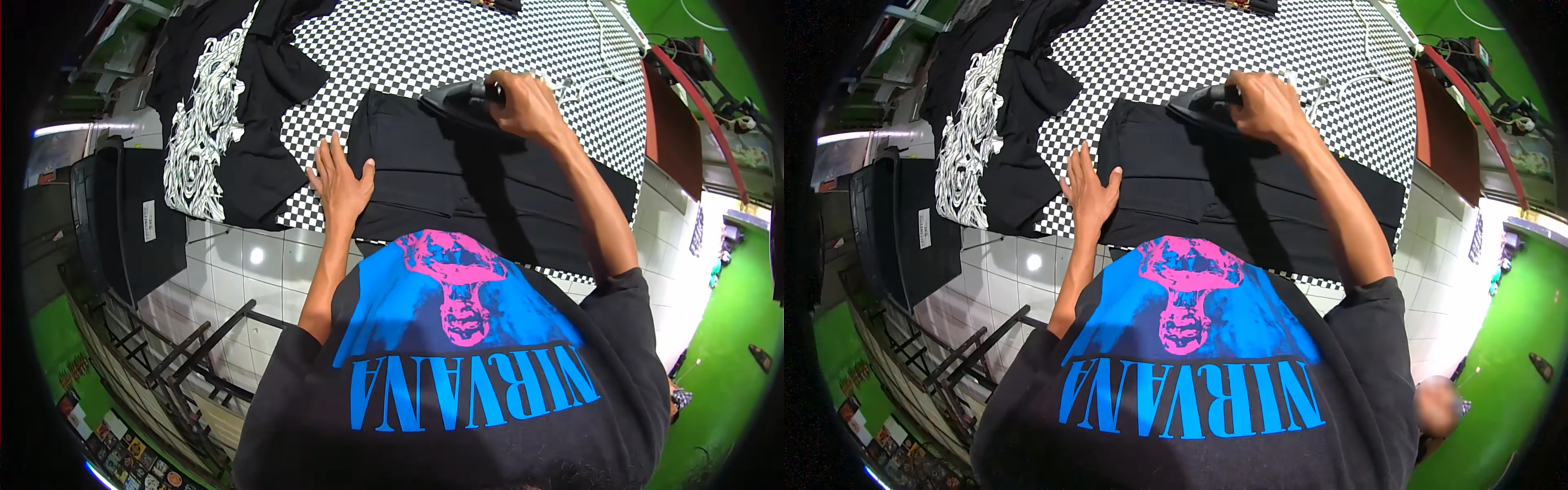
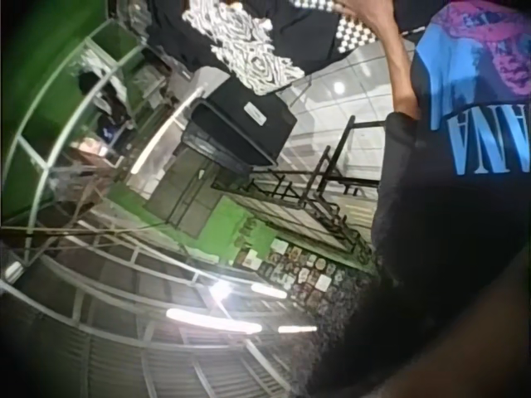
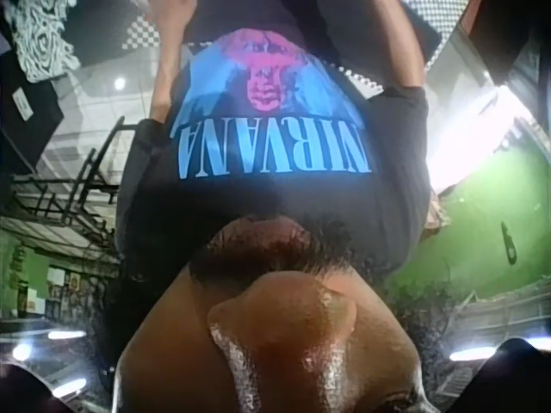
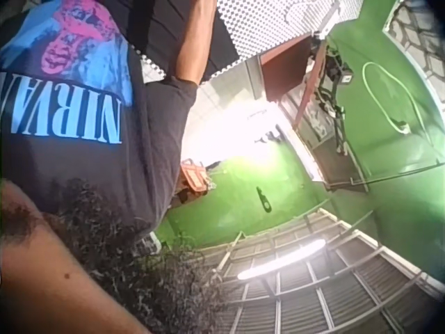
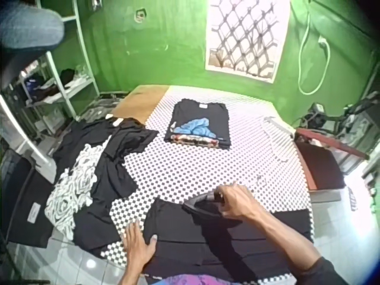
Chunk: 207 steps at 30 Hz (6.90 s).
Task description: Ironing and folding a black garment on a table.
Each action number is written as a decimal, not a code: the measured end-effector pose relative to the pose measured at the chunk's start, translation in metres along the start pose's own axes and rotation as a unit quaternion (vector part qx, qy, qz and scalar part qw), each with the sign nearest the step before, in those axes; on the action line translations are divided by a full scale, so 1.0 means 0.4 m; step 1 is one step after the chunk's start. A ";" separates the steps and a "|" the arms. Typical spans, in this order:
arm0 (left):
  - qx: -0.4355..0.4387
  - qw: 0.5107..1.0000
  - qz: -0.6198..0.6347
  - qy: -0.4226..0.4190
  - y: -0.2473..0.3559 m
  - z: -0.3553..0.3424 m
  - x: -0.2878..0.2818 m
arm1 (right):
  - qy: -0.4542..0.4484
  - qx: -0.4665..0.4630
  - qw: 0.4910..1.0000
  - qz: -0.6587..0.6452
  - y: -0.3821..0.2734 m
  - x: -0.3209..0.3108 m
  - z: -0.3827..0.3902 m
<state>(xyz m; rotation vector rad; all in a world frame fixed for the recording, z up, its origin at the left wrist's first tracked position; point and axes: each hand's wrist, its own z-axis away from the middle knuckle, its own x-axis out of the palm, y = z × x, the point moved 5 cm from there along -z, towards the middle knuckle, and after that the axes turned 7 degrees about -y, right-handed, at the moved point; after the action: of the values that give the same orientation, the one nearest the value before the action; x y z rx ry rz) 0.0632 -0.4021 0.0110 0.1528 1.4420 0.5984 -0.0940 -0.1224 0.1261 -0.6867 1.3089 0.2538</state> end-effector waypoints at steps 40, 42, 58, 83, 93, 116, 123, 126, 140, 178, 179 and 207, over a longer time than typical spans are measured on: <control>0.278 0.960 -0.039 0.014 0.315 -0.025 0.153 | 0.340 0.308 0.713 -0.530 0.374 0.198 0.481; 0.320 0.947 -0.030 0.001 0.414 0.038 0.167 | 0.349 0.376 0.727 -0.456 0.447 0.234 0.679; 0.453 0.879 -0.020 -0.146 0.889 0.333 0.533 | 0.223 0.628 0.733 -0.140 0.585 0.218 0.992; 0.432 0.889 0.016 -0.149 0.887 0.324 0.522 | 0.253 0.494 0.825 -0.110 0.515 0.150 0.884; 0.145 0.875 0.361 -0.288 0.870 0.129 0.524 | 0.176 0.354 0.891 -0.224 0.290 0.121 0.703; 0.278 0.954 0.073 -0.088 0.941 0.186 0.457 | 0.124 0.096 0.987 0.028 0.237 0.271 1.052; 0.433 0.898 0.028 -0.072 0.952 0.333 0.462 | 0.173 0.042 0.976 -0.128 0.215 0.280 1.025; 0.432 0.896 0.012 -0.098 0.908 0.372 0.489 | 0.161 0.028 0.976 -0.143 0.210 0.251 1.032; 0.470 0.861 0.018 -0.192 0.853 0.462 0.486 | 0.193 0.252 0.903 -0.289 0.244 0.231 1.053; 0.285 0.958 0.013 0.000 0.955 0.706 0.560 | -0.066 -0.259 0.960 0.087 0.620 0.082 0.665; 0.282 0.959 0.011 0.008 0.956 0.708 0.555 | -0.053 -0.257 0.961 0.088 0.634 0.073 0.661; -0.035 0.840 0.497 0.214 0.619 0.599 0.268 | 0.118 -0.145 0.918 -0.351 0.374 0.016 0.297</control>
<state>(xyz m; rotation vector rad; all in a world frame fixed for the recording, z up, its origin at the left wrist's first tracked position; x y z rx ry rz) 0.2212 -0.0816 0.0625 0.7821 1.7131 1.6154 -0.0783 0.0632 0.0838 -1.4278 1.1746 -0.2353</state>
